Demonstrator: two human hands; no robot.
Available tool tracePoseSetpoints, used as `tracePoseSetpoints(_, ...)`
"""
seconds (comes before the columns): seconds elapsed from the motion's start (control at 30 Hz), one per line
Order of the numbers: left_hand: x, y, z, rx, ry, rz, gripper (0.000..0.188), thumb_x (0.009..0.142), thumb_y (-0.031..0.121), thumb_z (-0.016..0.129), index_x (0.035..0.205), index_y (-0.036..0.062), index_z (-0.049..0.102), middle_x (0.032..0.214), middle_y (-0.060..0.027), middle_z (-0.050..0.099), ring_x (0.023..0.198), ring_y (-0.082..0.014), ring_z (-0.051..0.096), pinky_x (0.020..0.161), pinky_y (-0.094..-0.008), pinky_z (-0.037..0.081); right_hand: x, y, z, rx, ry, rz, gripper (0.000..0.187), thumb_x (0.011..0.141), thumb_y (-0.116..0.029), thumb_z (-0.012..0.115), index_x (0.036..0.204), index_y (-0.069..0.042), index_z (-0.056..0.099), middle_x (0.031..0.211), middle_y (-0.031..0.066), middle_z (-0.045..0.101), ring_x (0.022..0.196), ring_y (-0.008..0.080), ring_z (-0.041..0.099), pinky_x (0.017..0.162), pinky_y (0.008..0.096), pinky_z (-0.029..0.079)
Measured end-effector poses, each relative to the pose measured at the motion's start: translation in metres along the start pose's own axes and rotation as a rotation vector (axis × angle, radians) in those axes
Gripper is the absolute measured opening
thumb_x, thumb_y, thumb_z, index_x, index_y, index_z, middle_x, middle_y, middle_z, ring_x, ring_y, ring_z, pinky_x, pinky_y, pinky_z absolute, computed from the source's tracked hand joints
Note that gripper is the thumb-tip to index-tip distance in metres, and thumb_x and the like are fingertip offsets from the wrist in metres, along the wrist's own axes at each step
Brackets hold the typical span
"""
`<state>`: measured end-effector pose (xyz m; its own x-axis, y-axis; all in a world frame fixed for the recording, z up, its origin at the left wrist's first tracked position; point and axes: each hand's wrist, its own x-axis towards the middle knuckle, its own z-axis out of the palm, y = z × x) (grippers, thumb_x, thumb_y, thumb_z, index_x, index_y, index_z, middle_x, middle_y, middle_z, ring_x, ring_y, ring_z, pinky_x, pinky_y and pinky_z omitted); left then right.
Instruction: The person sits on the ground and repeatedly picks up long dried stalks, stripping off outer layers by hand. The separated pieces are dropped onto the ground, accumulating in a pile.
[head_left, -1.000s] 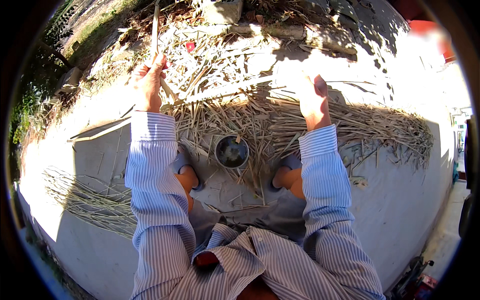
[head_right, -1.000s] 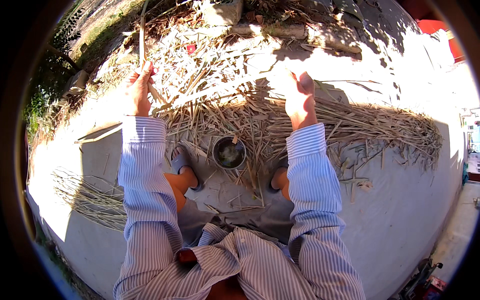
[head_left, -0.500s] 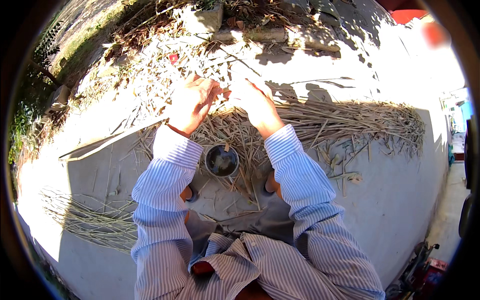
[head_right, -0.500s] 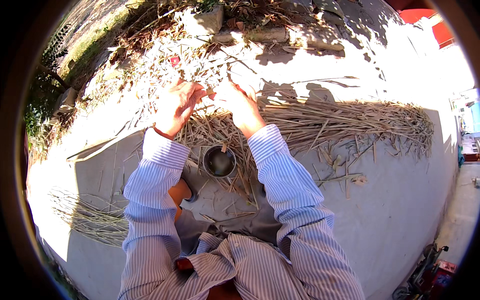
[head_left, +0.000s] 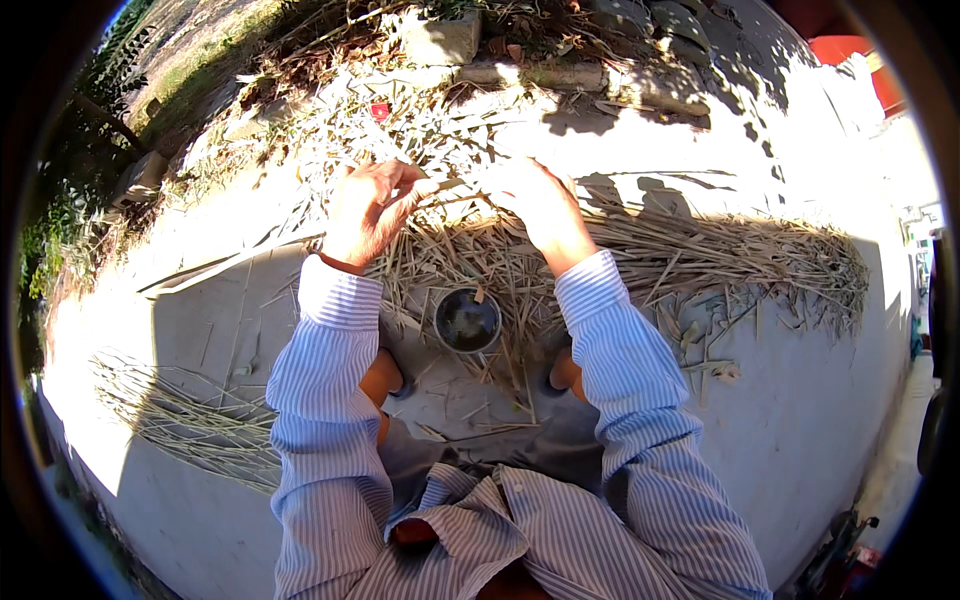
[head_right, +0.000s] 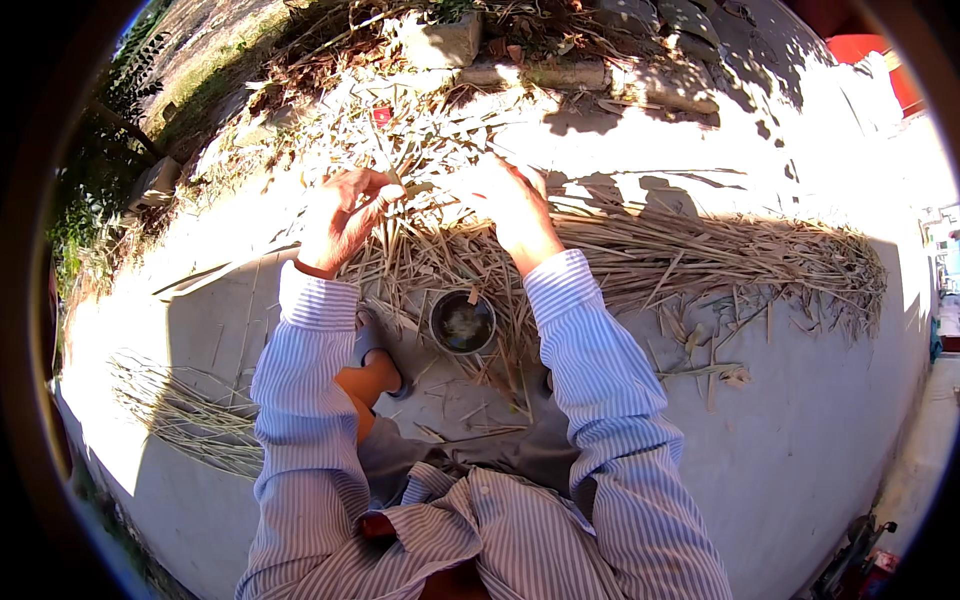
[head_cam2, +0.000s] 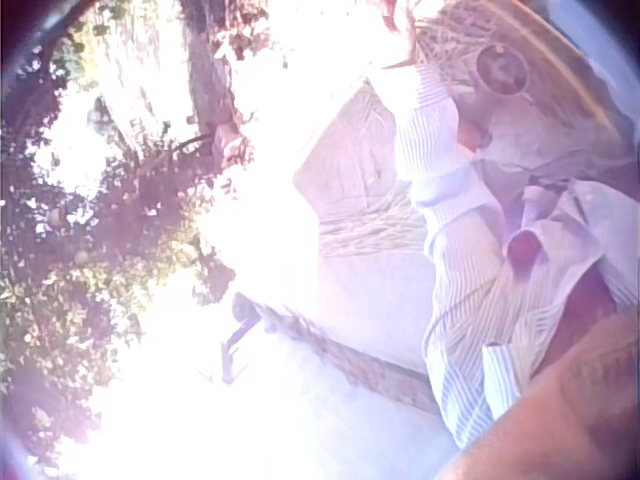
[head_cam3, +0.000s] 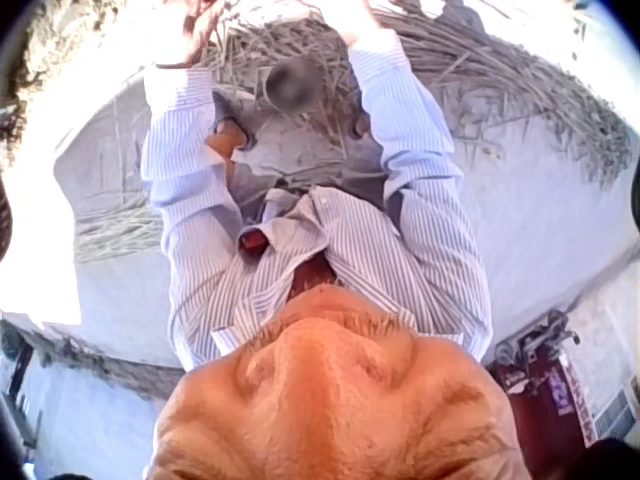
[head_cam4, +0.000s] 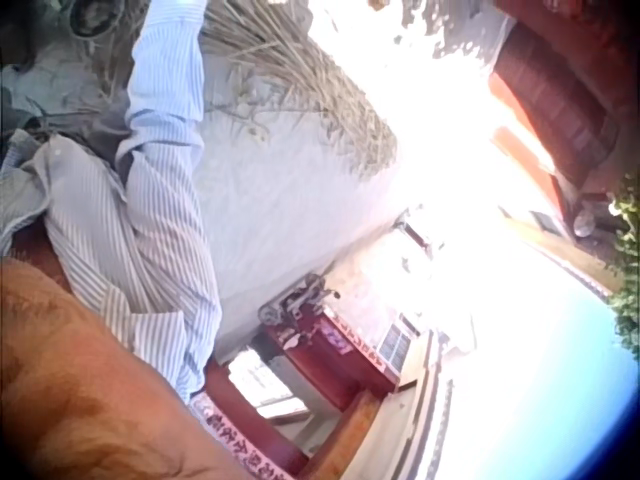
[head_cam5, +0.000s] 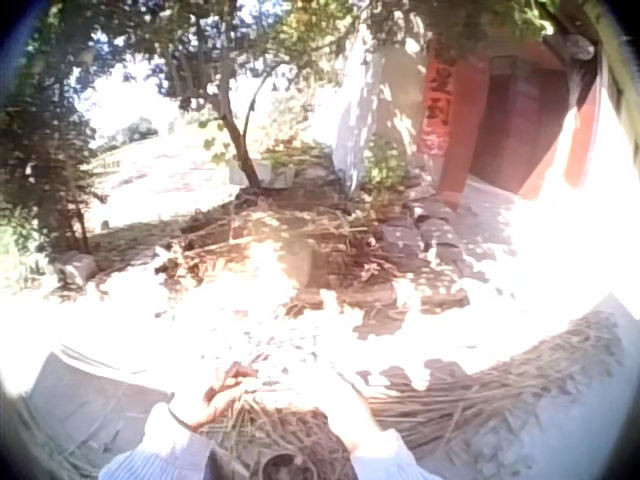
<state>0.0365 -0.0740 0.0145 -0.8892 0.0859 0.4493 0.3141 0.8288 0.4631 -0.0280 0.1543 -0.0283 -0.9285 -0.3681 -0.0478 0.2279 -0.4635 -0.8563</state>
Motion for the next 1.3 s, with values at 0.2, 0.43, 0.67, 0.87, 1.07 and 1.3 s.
tracePoseSetpoints(0.2,0.002,-0.007,0.004,0.052,-0.033,0.109,0.012,0.077,0.018,0.071,0.083,0.0093,0.065,0.072,-0.0056,0.063,0.072,-0.0247,0.06,0.066,-0.0377,0.041,0.003,-0.003,0.007,0.098,-0.042,0.126,0.019,0.094,-0.012,0.052,0.101,0.004,0.06,0.099,0.0143,0.067,0.091,0.0223,0.068,0.081,0.0304,0.056)
tracePoseSetpoints(0.43,0.003,-0.001,0.021,0.072,-0.05,0.144,0.023,0.08,0.025,0.07,0.095,0.0095,0.064,0.087,-0.0078,0.068,0.086,-0.0259,0.064,0.073,-0.0371,0.044,0.014,0.01,-0.012,0.213,0.022,0.117,0.022,0.094,-0.015,0.052,0.105,0.004,0.058,0.096,0.0139,0.066,0.087,0.0239,0.068,0.08,0.0322,0.056)
tracePoseSetpoints(0.67,0.002,-0.022,0.017,-0.132,-0.093,0.16,0.013,0.072,0.008,0.075,0.078,0.0049,0.064,0.071,-0.006,0.064,0.063,-0.0221,0.062,0.056,-0.0323,0.047,0.014,-0.014,-0.032,-0.049,0.16,-0.06,0.038,0.094,-0.017,0.057,0.124,0.006,0.053,0.105,0.0175,0.066,0.094,0.0267,0.067,0.082,0.0341,0.056)
tracePoseSetpoints(0.87,-0.008,-0.03,-0.002,0.02,-0.273,-0.154,0.022,0.071,0.013,0.078,0.087,0.0034,0.065,0.077,-0.0081,0.066,0.075,-0.0195,0.066,0.07,-0.0301,0.052,0.012,-0.056,-0.056,-0.019,0.46,-0.077,0.023,0.09,-0.011,0.062,0.106,0.004,0.058,0.095,0.0118,0.066,0.082,0.0202,0.068,0.072,0.0304,0.058)
tracePoseSetpoints(1.07,0.011,0.009,0.037,-0.035,0.021,0.157,0.019,0.077,0.019,0.073,0.087,0.0074,0.061,0.08,-0.0053,0.067,0.078,-0.0245,0.062,0.072,-0.0357,0.044,-0.003,-0.031,-0.037,0.12,0.162,-0.173,0.028,0.093,-0.011,0.057,0.114,0.008,0.056,0.101,0.0146,0.065,0.089,0.0252,0.066,0.082,0.036,0.056)
tracePoseSetpoints(1.3,0.02,0.023,0.008,0.017,0.08,0.047,0.019,0.078,0.025,0.075,0.079,0.009,0.065,0.069,-0.0029,0.066,0.064,-0.0192,0.061,0.067,-0.0338,0.04,-0.008,-0.051,-0.051,-0.216,0.057,-0.188,0.03,0.094,-0.01,0.052,0.117,0.01,0.053,0.11,0.0199,0.061,0.116,0.0325,0.054,0.106,0.042,0.042)
